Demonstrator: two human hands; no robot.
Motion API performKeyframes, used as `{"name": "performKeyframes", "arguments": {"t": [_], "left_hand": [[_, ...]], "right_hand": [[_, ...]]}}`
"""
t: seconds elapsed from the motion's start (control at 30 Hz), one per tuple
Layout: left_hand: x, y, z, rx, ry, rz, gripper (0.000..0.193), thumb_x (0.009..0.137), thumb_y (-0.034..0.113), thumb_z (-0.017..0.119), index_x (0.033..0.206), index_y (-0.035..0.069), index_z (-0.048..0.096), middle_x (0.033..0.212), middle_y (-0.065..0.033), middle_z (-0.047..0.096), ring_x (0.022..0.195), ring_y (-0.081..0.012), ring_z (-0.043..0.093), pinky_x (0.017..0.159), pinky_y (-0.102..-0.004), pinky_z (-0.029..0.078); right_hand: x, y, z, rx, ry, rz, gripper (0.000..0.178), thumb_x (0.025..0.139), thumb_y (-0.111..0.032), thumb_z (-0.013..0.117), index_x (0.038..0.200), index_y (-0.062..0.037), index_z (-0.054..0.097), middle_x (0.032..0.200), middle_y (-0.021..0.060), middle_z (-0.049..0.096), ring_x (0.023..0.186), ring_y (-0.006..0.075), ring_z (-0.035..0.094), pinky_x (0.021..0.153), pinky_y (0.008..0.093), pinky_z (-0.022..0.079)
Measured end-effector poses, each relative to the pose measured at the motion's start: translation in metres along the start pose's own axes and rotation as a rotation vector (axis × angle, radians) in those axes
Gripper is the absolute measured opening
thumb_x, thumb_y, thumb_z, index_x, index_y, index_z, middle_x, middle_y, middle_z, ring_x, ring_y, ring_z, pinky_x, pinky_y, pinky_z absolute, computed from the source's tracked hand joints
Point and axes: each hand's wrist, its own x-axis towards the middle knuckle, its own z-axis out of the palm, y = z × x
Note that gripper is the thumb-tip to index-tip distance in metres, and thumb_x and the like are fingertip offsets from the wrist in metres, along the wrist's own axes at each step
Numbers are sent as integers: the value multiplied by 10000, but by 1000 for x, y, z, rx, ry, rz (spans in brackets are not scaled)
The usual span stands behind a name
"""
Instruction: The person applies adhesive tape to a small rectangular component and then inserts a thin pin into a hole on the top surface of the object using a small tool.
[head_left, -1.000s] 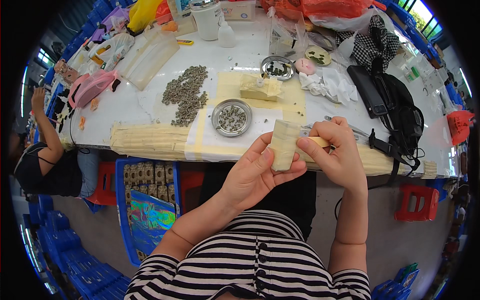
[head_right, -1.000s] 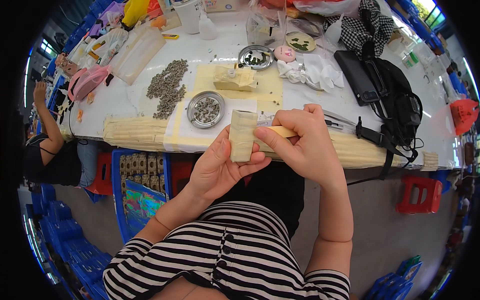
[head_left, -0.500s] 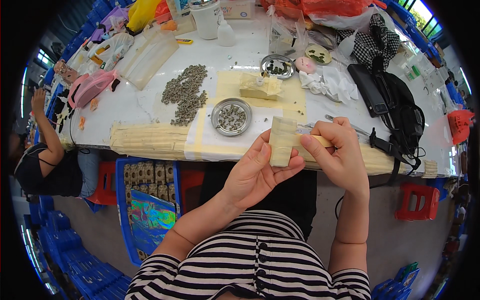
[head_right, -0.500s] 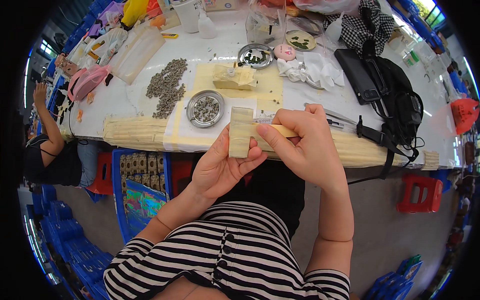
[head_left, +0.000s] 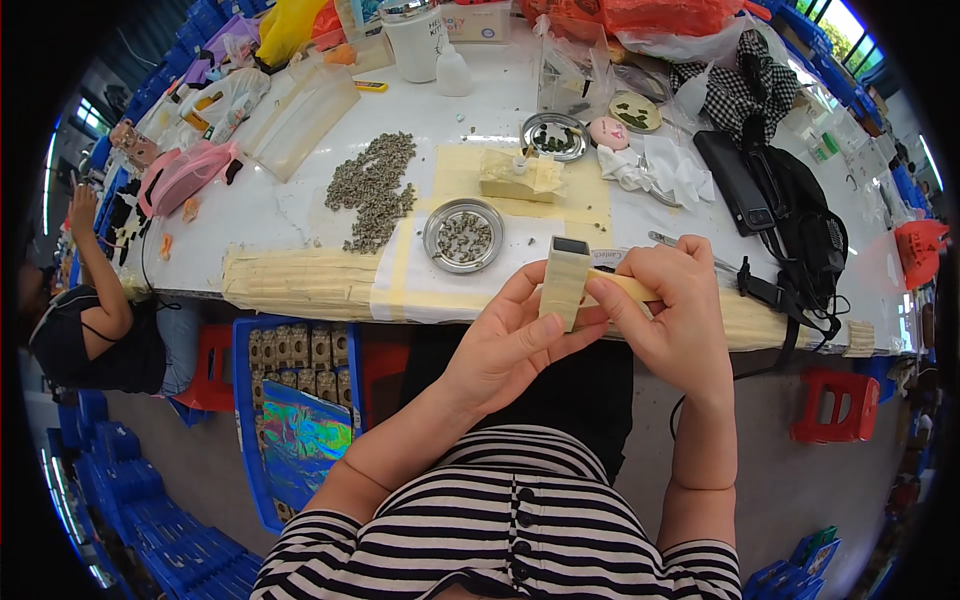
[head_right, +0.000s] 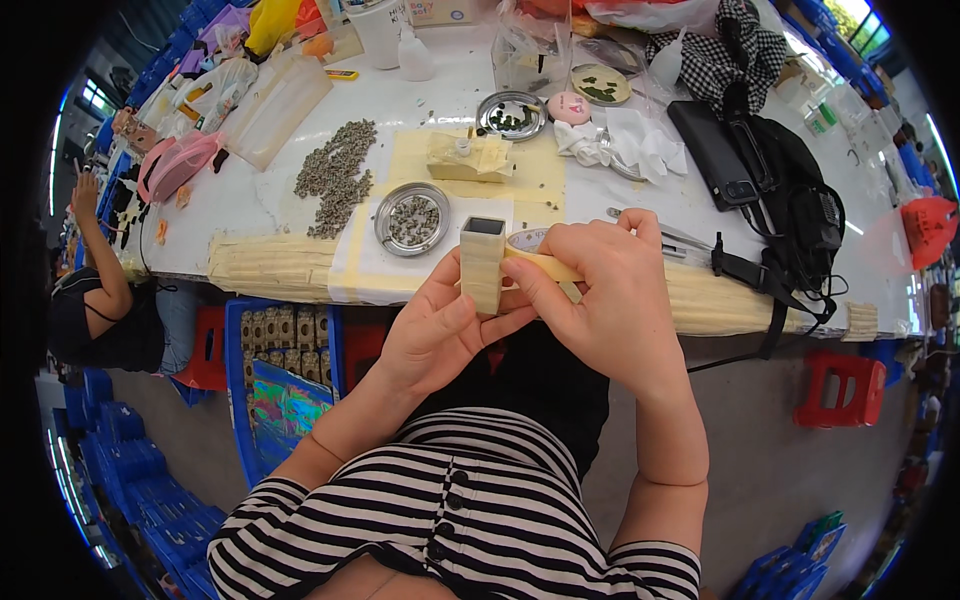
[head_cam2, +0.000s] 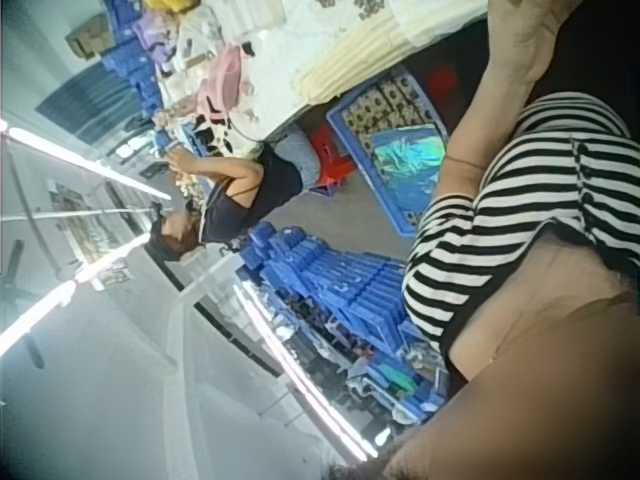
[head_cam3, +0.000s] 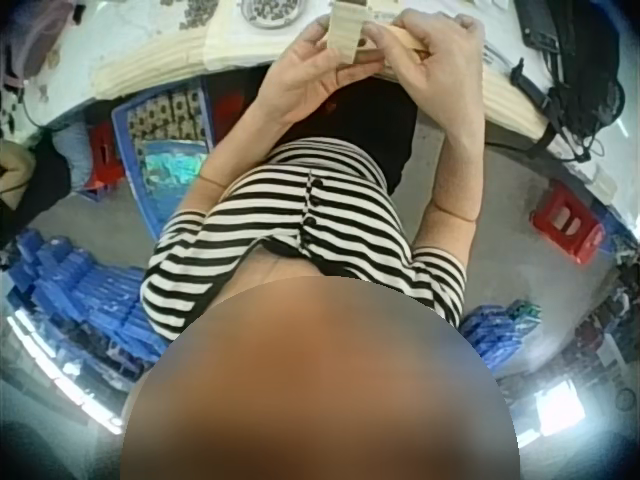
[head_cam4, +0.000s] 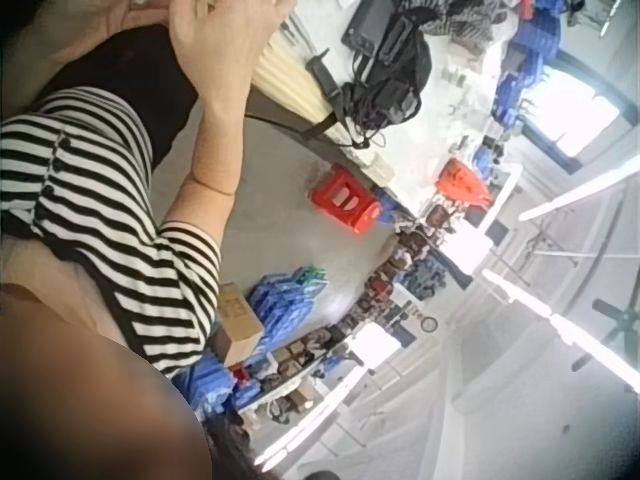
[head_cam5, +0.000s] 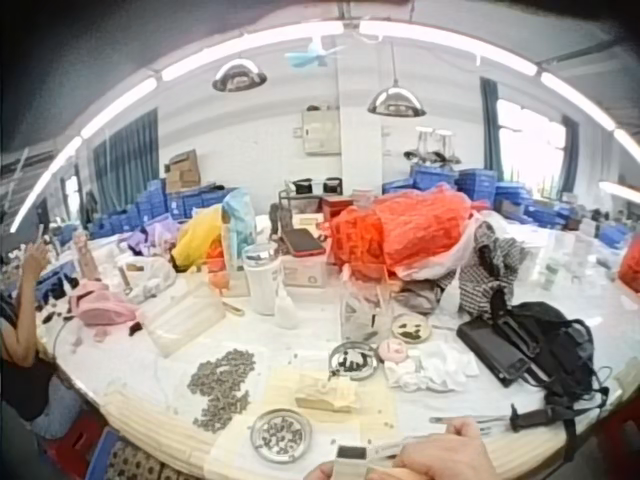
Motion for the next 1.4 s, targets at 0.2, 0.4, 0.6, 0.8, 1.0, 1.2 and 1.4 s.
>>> {"name": "performKeyframes", "arguments": {"t": [0.2, 0.4, 0.6, 0.8, 1.0, 1.2, 1.4], "left_hand": [[-3, 1, -5, 89, 127, 14, 450, 1000, 111, 559, 1416, 54, 396, 1282, -114, 590, 1154, -223, 619, 1040, -409, 497], [-4, 1, -5, -100, 48, -16, 528, 1012, 231, 550, 1464, 85, 320, 1261, -132, 591, 1107, -229, 647, 1014, -409, 526], [-4, -3, -8, -293, -17, -47, 534, 1015, 255, 541, 1477, 124, 306, 1297, -129, 579, 1125, -255, 646, 1024, -430, 520], [-3, -4, -8, -383, -91, -66, 543, 1034, 275, 493, 1498, 133, 248, 1297, -135, 581, 1142, -255, 640, 1042, -432, 506], [-2, -9, -9, -507, -153, -125, 533, 1044, 282, 462, 1498, 121, 233, 1284, -148, 585, 1156, -259, 632, 1053, -433, 497], [3, -1, -3, -259, -74, -91, 512, 1028, 291, 511, 1452, 92, 304, 1260, -143, 594, 1168, -244, 620, 1050, -411, 494], [0, 2, 3, 242, 156, -67, 485, 981, 136, 579, 1421, 51, 394, 1313, -135, 568, 1201, -245, 595, 1038, -412, 497]], "right_hand": [[1, 1, -2, 19, -44, 14, 281, 876, -273, 707, 699, -75, 613, 602, 29, 554, 556, 207, 456, 747, 354, 285], [0, 12, -2, 165, -88, 27, 296, 900, -258, 687, 697, -72, 581, 562, 8, 460, 536, 182, 341, 759, 335, 265], [1, 12, 2, 212, -92, 54, 283, 898, -235, 687, 691, -77, 574, 558, -6, 440, 540, 163, 319, 756, 328, 260], [2, 13, 2, 226, -99, 53, 283, 899, -238, 689, 694, -77, 578, 557, -9, 430, 544, 156, 318, 757, 325, 258], [2, 9, 0, 244, -91, 52, 275, 896, -237, 692, 696, -77, 590, 561, -6, 446, 543, 160, 326, 752, 329, 260], [0, 7, -2, 98, -32, 16, 284, 873, -244, 699, 679, -71, 584, 571, 22, 492, 541, 198, 397, 740, 342, 269], [2, 6, -2, -16, 13, -10, 303, 857, -256, 707, 664, -60, 581, 586, 52, 532, 561, 233, 484, 727, 356, 284]]}}
